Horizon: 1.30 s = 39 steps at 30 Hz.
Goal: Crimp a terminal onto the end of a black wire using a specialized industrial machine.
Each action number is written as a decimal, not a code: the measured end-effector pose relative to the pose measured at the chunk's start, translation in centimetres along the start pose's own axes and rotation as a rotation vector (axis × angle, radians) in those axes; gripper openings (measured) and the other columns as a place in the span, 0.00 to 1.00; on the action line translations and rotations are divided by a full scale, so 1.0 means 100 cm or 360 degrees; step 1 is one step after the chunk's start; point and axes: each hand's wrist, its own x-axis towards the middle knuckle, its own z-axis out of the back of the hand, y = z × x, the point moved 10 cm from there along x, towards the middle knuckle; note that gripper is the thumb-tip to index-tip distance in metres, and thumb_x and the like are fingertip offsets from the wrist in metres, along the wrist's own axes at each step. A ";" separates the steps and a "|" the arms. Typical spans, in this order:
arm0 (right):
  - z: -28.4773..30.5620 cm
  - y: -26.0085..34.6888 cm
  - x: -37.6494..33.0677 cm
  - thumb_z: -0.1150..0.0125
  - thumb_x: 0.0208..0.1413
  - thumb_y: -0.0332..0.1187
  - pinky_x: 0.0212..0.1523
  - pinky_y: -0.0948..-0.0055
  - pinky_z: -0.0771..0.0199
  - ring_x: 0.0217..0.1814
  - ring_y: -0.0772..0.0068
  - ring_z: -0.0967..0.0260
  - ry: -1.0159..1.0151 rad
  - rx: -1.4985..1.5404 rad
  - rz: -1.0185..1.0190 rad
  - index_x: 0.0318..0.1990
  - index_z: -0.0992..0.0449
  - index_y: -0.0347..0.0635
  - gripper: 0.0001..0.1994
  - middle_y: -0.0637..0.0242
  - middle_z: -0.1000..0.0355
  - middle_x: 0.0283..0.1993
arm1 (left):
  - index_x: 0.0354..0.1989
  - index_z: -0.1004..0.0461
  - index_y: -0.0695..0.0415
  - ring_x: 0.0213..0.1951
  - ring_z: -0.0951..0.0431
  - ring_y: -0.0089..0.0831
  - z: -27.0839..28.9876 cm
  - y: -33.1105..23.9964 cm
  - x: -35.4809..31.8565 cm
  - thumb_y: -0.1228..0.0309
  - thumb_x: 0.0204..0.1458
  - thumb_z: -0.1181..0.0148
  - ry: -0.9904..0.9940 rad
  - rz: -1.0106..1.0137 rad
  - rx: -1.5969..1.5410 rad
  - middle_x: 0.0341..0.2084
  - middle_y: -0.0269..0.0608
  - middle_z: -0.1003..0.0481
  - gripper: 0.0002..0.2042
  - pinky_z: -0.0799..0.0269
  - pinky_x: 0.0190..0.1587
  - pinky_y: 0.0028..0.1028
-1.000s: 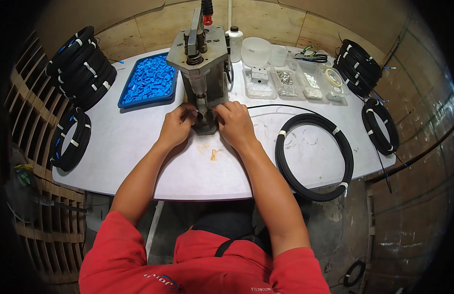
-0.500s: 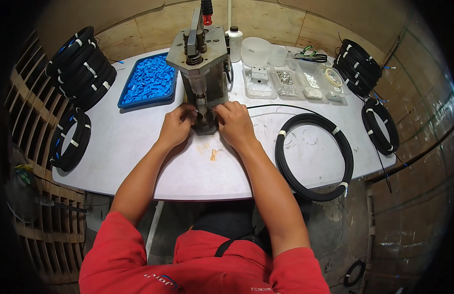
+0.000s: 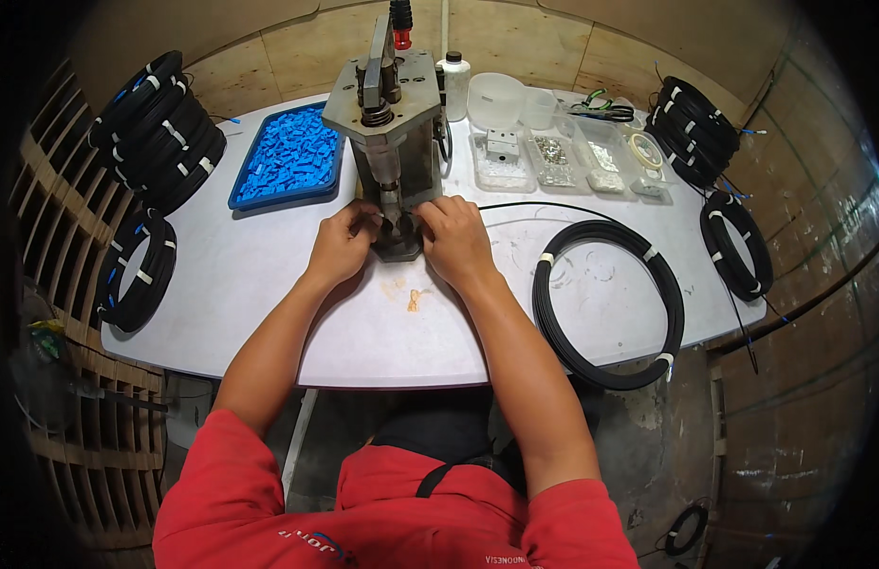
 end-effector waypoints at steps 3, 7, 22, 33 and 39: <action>-0.001 -0.001 0.000 0.35 0.48 0.24 0.49 0.60 0.31 0.45 0.57 0.28 0.0002 -0.0001 -0.0006 0.40 0.20 0.44 0.10 0.64 0.25 0.38 | 0.46 0.19 0.61 0.32 0.15 0.40 0.000 0.000 0.000 0.71 0.57 0.41 -0.0017 -0.0030 -0.0030 0.30 0.52 0.17 0.12 0.22 0.39 0.34; -0.001 -0.002 0.000 0.35 0.48 0.24 0.50 0.60 0.30 0.45 0.57 0.28 0.0007 -0.0006 -0.0018 0.40 0.20 0.45 0.10 0.64 0.25 0.38 | 0.46 0.19 0.61 0.31 0.16 0.39 0.000 0.000 0.000 0.71 0.57 0.41 -0.0014 -0.0016 -0.0021 0.29 0.52 0.17 0.12 0.22 0.39 0.34; -0.003 -0.002 0.000 0.36 0.46 0.22 0.51 0.61 0.29 0.47 0.56 0.28 0.0026 -0.0008 -0.0040 0.41 0.20 0.44 0.13 0.63 0.24 0.39 | 0.46 0.19 0.62 0.33 0.15 0.39 0.002 -0.002 0.000 0.71 0.57 0.40 -0.0016 -0.0011 -0.0007 0.31 0.52 0.17 0.11 0.22 0.40 0.34; -0.005 -0.004 -0.001 0.36 0.47 0.22 0.50 0.60 0.28 0.47 0.55 0.28 0.0061 0.0003 -0.0063 0.41 0.20 0.43 0.13 0.62 0.24 0.40 | 0.46 0.20 0.62 0.33 0.15 0.38 0.001 -0.001 0.000 0.72 0.57 0.41 0.0002 0.0000 0.0001 0.31 0.50 0.16 0.12 0.22 0.40 0.33; -0.004 -0.004 -0.001 0.36 0.49 0.24 0.49 0.59 0.29 0.45 0.56 0.28 0.0040 0.0002 -0.0036 0.41 0.21 0.44 0.10 0.63 0.25 0.38 | 0.46 0.20 0.62 0.34 0.14 0.37 0.000 -0.004 0.000 0.73 0.57 0.42 0.0020 0.0002 -0.0035 0.33 0.49 0.15 0.12 0.21 0.41 0.32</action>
